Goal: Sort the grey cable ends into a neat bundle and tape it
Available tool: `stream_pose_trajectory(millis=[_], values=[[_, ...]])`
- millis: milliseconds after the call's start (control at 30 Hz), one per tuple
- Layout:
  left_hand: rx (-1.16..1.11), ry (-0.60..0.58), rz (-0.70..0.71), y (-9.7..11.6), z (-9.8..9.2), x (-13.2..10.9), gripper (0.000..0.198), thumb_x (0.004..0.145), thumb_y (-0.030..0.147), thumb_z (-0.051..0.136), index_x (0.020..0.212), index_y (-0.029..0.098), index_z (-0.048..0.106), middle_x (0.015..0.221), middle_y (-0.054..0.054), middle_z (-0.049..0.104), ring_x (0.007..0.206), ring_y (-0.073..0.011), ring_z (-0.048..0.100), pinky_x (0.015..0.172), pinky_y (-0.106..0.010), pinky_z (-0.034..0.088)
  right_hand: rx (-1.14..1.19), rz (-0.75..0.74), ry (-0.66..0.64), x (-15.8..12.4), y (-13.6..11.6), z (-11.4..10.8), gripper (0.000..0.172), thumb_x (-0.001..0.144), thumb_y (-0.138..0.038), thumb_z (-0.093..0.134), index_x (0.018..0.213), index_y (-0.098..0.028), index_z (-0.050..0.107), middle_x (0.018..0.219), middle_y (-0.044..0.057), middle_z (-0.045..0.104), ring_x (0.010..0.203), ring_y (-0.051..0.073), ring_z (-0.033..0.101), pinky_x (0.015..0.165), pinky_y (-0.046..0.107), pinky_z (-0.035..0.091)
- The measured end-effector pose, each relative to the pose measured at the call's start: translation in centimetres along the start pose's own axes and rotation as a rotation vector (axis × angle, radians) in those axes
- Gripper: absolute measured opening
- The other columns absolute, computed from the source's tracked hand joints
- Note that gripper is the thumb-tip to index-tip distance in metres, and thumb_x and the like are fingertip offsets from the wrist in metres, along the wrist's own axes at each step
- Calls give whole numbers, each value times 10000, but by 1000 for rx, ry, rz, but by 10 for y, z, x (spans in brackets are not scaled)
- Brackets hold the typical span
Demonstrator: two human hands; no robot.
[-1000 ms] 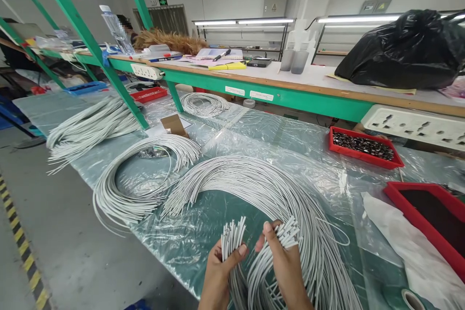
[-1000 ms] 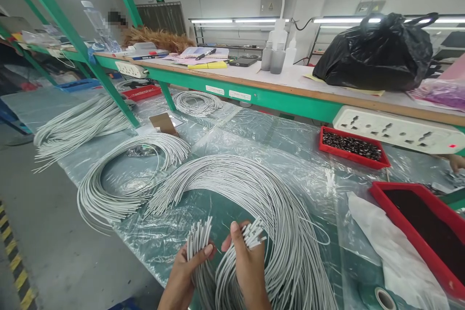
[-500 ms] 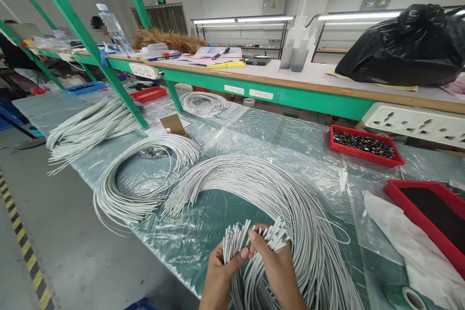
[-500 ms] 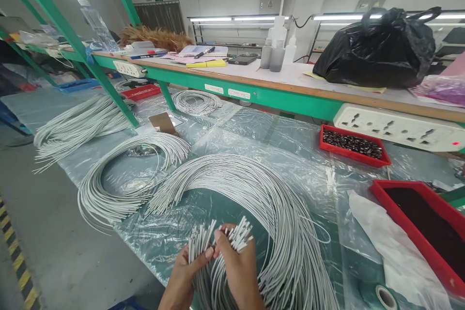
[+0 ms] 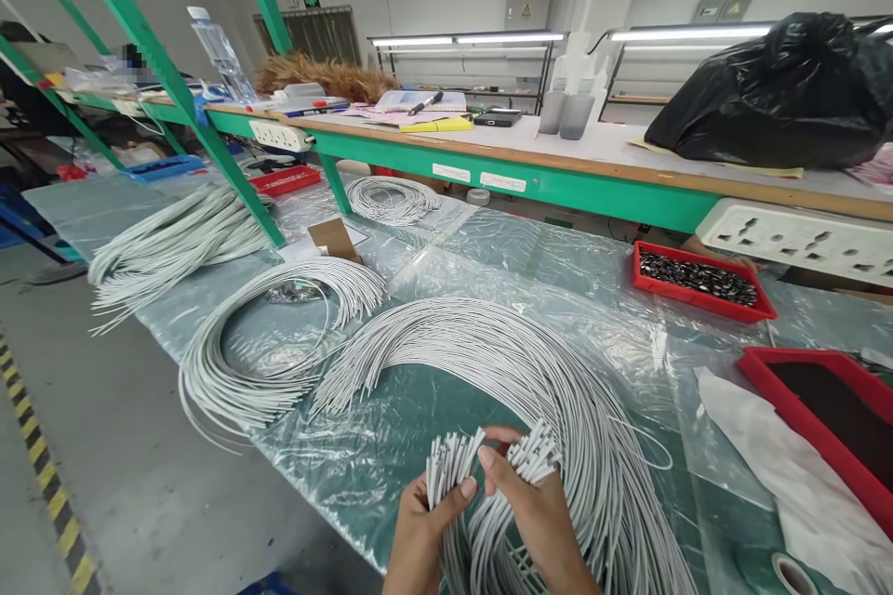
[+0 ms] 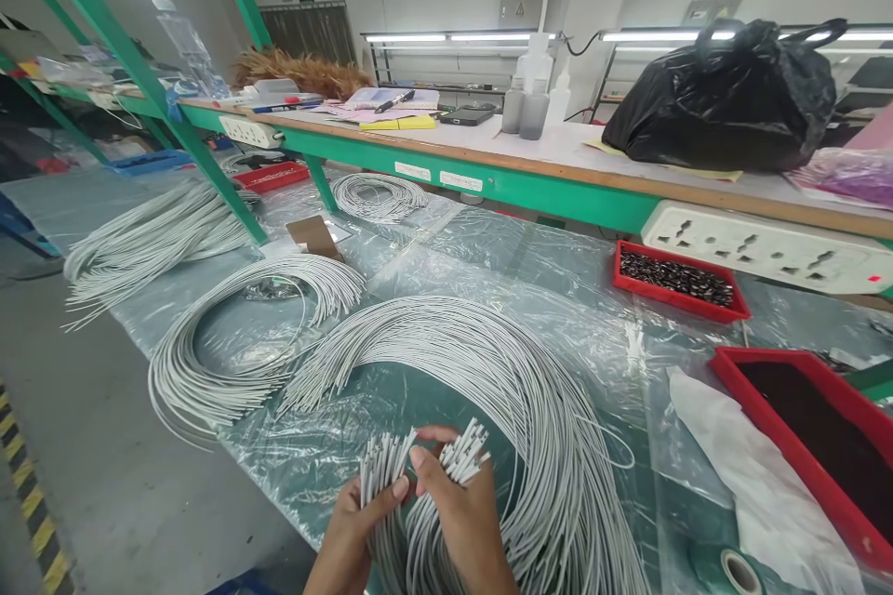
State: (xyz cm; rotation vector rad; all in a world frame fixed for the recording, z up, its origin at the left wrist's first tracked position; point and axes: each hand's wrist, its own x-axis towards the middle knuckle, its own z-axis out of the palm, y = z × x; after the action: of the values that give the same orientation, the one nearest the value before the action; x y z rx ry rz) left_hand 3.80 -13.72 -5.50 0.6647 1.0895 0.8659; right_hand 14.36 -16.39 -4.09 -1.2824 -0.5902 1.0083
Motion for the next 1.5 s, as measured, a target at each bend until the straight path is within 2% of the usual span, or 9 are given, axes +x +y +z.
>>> stream_pose_trajectory(millis=[300, 433, 567, 700, 867, 1000, 1133, 1233, 1500], values=[[-23, -5, -46, -2, -5, 2, 259, 463, 325, 815, 527, 139, 646, 490, 13, 552, 523, -118, 472, 525, -217, 347, 0, 59, 107, -2, 2, 3, 283, 637, -439, 677, 700, -172, 608, 430, -39, 486, 477, 156, 506, 569, 310, 429], [6, 44, -61, -4, -10, 4, 281, 465, 369, 807, 562, 145, 669, 517, 6, 555, 575, -144, 495, 552, -235, 369, 38, -6, 179, -2, 4, -2, 141, 668, -323, 608, 626, -193, 575, 619, 11, 586, 622, 180, 544, 609, 290, 417], [4, 72, -55, -4, -9, 3, 287, 472, 360, 801, 621, 138, 697, 592, -28, 624, 686, -191, 547, 626, -260, 404, 228, -25, 22, -3, 5, -3, 143, 727, -323, 544, 649, -209, 507, 521, -19, 555, 497, 153, 509, 560, 286, 418], [-29, 89, -61, -4, -6, 0, 256, 470, 313, 801, 631, 141, 700, 586, -21, 641, 661, -179, 554, 601, -246, 395, 133, 35, 0, -3, 0, 3, 247, 740, -430, 580, 700, -189, 542, 381, -59, 457, 387, 124, 439, 549, 292, 417], [-54, -28, -13, -6, -6, 3, 224, 499, 299, 788, 507, 136, 634, 502, -5, 592, 538, -143, 515, 553, -241, 372, 17, 100, 9, -3, -4, 10, 345, 610, -452, 706, 742, -141, 632, 395, -35, 493, 453, 154, 509, 550, 299, 424], [-25, 55, -50, -5, -8, 5, 252, 476, 336, 804, 568, 131, 690, 518, -12, 609, 591, -155, 537, 588, -237, 392, -52, -24, 122, -1, -2, 4, 314, 672, -480, 643, 628, -180, 560, 538, -9, 526, 572, 165, 524, 581, 289, 406], [-23, 55, -12, -3, -7, 3, 242, 447, 321, 824, 552, 145, 696, 507, 14, 596, 574, -120, 511, 586, -209, 390, -106, -31, -35, 2, -1, -2, 348, 732, -458, 589, 542, -178, 511, 509, -19, 496, 512, 130, 470, 557, 274, 369], [-64, -21, -2, -2, -3, 2, 221, 460, 293, 821, 593, 161, 705, 530, 10, 623, 573, -132, 534, 579, -223, 397, -14, 40, -144, 1, -3, -1, 264, 659, -412, 675, 660, -171, 568, 514, -23, 542, 518, 148, 523, 555, 275, 399], [-80, -29, -67, 2, -2, 2, 273, 457, 329, 818, 611, 152, 678, 545, 3, 589, 550, -139, 509, 546, -243, 394, -136, 57, -79, 0, -5, -1, 294, 679, -474, 644, 675, -185, 591, 598, 12, 601, 602, 186, 566, 599, 298, 420]])
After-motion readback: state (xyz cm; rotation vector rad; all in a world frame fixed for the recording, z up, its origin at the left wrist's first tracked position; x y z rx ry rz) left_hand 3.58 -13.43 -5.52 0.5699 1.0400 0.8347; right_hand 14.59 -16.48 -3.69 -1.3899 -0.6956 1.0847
